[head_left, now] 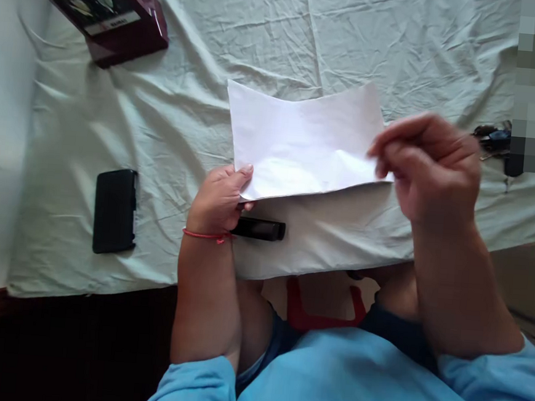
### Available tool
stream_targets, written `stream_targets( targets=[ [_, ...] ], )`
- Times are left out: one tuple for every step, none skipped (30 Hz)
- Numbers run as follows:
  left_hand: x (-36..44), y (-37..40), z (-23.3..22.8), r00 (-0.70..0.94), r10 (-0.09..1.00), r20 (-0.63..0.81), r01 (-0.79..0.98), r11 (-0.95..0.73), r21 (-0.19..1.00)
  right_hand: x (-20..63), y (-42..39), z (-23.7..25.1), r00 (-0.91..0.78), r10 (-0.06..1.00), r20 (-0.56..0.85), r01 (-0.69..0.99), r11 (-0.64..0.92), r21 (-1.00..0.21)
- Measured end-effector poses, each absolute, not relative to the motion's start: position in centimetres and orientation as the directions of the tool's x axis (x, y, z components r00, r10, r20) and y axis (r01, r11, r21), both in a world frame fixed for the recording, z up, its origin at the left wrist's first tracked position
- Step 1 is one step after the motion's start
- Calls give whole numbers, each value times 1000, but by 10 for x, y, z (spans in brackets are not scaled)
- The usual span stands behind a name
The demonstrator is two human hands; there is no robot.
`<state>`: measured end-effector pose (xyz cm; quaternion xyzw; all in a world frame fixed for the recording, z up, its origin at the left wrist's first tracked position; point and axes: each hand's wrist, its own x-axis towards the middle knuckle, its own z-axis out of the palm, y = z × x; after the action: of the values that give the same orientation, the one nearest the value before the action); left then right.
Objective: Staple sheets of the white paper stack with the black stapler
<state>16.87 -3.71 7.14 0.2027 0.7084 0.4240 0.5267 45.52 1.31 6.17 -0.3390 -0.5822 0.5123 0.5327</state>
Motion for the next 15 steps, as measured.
stream_targets(
  targets=[
    [170,-36,73,-375,722,-582,-166,565,808,447,3,72,-480,848,224,-233,123,-965],
    [171,-35,74,-389,710,-588,-170,571,803,437,-7,81,-761,627,165,-237,-31,-971],
    [173,-35,76,-404,699,-591,-173,576,799,424,-16,86,-933,353,75,-134,-148,-980],
    [175,-35,77,-416,690,-593,-174,579,796,409,-26,89,-998,65,-13,-1,-205,-979],
    [177,-35,79,-418,686,-596,-173,584,793,393,-36,87,-989,-120,-81,108,-235,-966],
    [180,-36,81,-414,686,-598,-171,586,792,376,-47,82,-951,-262,-162,229,-251,-940],
    [183,-36,83,-411,685,-601,-168,592,789,358,-60,75,-909,-342,-238,341,-284,-896],
    [185,-37,86,-410,682,-606,-166,597,785,341,-74,66,-874,-387,-294,431,-335,-838],
    [188,-39,88,-418,674,-609,-167,602,781,326,-88,56,-846,-403,-350,505,-395,-767],
    [190,-40,90,-431,665,-610,-168,605,778,312,-101,47,-816,-424,-393,566,-446,-693],
    [192,-42,92,-449,655,-607,-171,604,778,300,-114,38,-790,-449,-417,609,-504,-612],
    [194,-44,94,-469,646,-602,-170,603,779,290,-125,30,-768,-468,-438,641,-571,-513],
    [195,-46,97,-484,641,-596,-163,603,781,282,-134,23,-768,-467,-439,639,-605,-475],
    [195,-48,99,-496,639,-588,-150,604,783,275,-141,17,-772,-463,-435,633,-624,-459],
    [195,-51,101,-507,638,-579,-132,607,784,269,-147,13,-772,-456,-442,630,-640,-441]
  ],
)
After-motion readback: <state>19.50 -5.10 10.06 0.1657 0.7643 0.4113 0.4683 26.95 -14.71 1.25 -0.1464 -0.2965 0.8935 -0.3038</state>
